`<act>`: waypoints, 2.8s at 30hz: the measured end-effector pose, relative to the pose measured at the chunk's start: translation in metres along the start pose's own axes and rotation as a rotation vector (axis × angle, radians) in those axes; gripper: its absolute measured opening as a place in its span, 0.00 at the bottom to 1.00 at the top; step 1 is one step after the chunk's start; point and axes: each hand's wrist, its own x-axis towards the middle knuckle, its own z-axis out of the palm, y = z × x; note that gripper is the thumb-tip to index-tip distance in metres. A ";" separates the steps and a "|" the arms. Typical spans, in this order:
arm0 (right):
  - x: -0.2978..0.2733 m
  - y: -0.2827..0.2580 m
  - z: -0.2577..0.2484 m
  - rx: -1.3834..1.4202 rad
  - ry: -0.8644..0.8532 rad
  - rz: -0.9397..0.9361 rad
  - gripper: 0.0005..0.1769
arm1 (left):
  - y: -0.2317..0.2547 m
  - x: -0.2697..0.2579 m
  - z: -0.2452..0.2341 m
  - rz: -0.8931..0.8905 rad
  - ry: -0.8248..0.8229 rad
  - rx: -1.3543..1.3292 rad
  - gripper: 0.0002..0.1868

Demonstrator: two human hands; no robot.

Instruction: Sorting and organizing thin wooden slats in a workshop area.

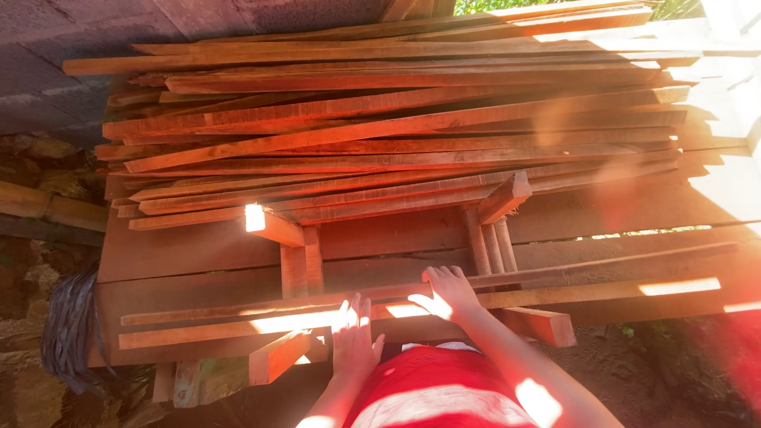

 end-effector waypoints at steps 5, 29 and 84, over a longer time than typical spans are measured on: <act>-0.013 -0.027 -0.006 0.021 0.270 0.040 0.25 | -0.009 0.000 -0.006 0.015 0.138 0.019 0.47; 0.028 0.053 0.054 -0.190 -0.440 0.004 0.40 | -0.012 0.060 0.031 0.316 0.200 -0.005 0.49; 0.149 0.033 -0.088 1.916 0.596 0.903 0.20 | -0.037 0.199 -0.134 -0.569 0.429 -2.172 0.25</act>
